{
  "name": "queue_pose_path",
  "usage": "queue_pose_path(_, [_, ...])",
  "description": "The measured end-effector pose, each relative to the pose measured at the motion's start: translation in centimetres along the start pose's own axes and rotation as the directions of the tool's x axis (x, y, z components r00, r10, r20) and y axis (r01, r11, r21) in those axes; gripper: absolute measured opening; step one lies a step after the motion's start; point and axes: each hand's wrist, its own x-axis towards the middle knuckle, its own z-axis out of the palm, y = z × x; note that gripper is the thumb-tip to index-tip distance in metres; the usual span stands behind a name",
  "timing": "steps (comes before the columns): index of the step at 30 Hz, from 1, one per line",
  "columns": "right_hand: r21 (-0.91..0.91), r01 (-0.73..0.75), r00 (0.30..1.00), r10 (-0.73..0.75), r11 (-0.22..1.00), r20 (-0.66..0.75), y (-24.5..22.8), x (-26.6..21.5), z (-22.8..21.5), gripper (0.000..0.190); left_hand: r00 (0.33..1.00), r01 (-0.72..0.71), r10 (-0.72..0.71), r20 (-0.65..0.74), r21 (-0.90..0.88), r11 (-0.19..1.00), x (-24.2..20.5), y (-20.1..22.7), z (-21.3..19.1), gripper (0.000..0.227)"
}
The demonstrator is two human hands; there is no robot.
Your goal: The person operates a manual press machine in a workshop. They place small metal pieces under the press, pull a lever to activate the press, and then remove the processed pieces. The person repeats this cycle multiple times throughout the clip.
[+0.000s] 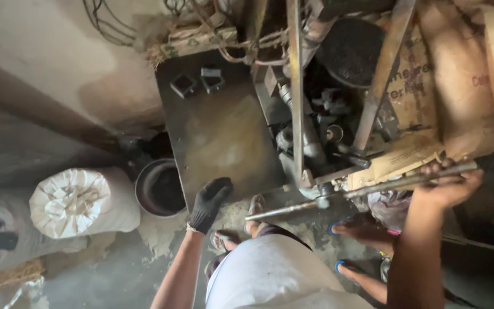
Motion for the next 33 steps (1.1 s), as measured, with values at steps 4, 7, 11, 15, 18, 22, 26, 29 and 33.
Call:
queue_pose_path(4, [-0.283,0.318,0.948,-0.307,0.905,0.081,0.9,-7.4,7.2,0.020,0.999,-0.026,0.024,0.032,0.055,0.998,5.2,2.4,2.9,0.054])
queue_pose_path(7, [-0.445,0.439,0.898,-0.398,0.780,0.188,1.3,-10.5,10.2,0.018,0.977,-0.183,0.213,-0.026,0.423,0.887,11.8,4.4,6.3,0.070])
queue_pose_path(11, [-0.455,0.487,0.872,-0.382,0.746,0.307,0.6,-10.5,11.2,0.020,0.895,-0.277,0.433,-0.105,0.629,0.727,21.3,6.7,10.3,0.094])
queue_pose_path(15, [-0.500,0.383,0.916,-0.390,0.776,0.096,0.3,-10.1,10.5,0.021,0.888,-0.130,0.399,-0.231,0.704,0.698,29.5,7.6,13.6,0.105])
queue_pose_path(18, [-0.468,0.427,0.903,-0.389,0.774,0.182,1.3,-11.0,10.2,0.026,0.912,-0.023,0.277,-0.303,0.636,0.772,33.1,7.3,15.5,0.069])
queue_pose_path(22, [-0.502,0.419,0.900,-0.419,0.757,0.119,2.0,-11.5,10.0,0.035,0.915,0.105,0.164,-0.368,0.611,0.785,34.4,6.5,17.0,0.068])
queue_pose_path(26, [-0.543,0.540,0.834,-0.496,0.643,0.241,1.9,-11.0,9.8,0.039,0.919,0.127,0.164,-0.359,0.663,0.738,34.4,6.6,17.8,0.064])
queue_pose_path(29, [-0.552,0.599,0.795,-0.516,0.580,0.320,0.6,-12.4,9.8,0.036,0.924,0.100,0.205,-0.322,0.723,0.684,34.2,7.6,16.8,0.061])
queue_pose_path(33, [-0.579,0.616,0.781,-0.509,0.535,0.360,-1.5,-17.1,9.5,0.033,0.982,0.095,0.065,-0.180,0.755,0.649,33.7,9.4,14.0,0.061])
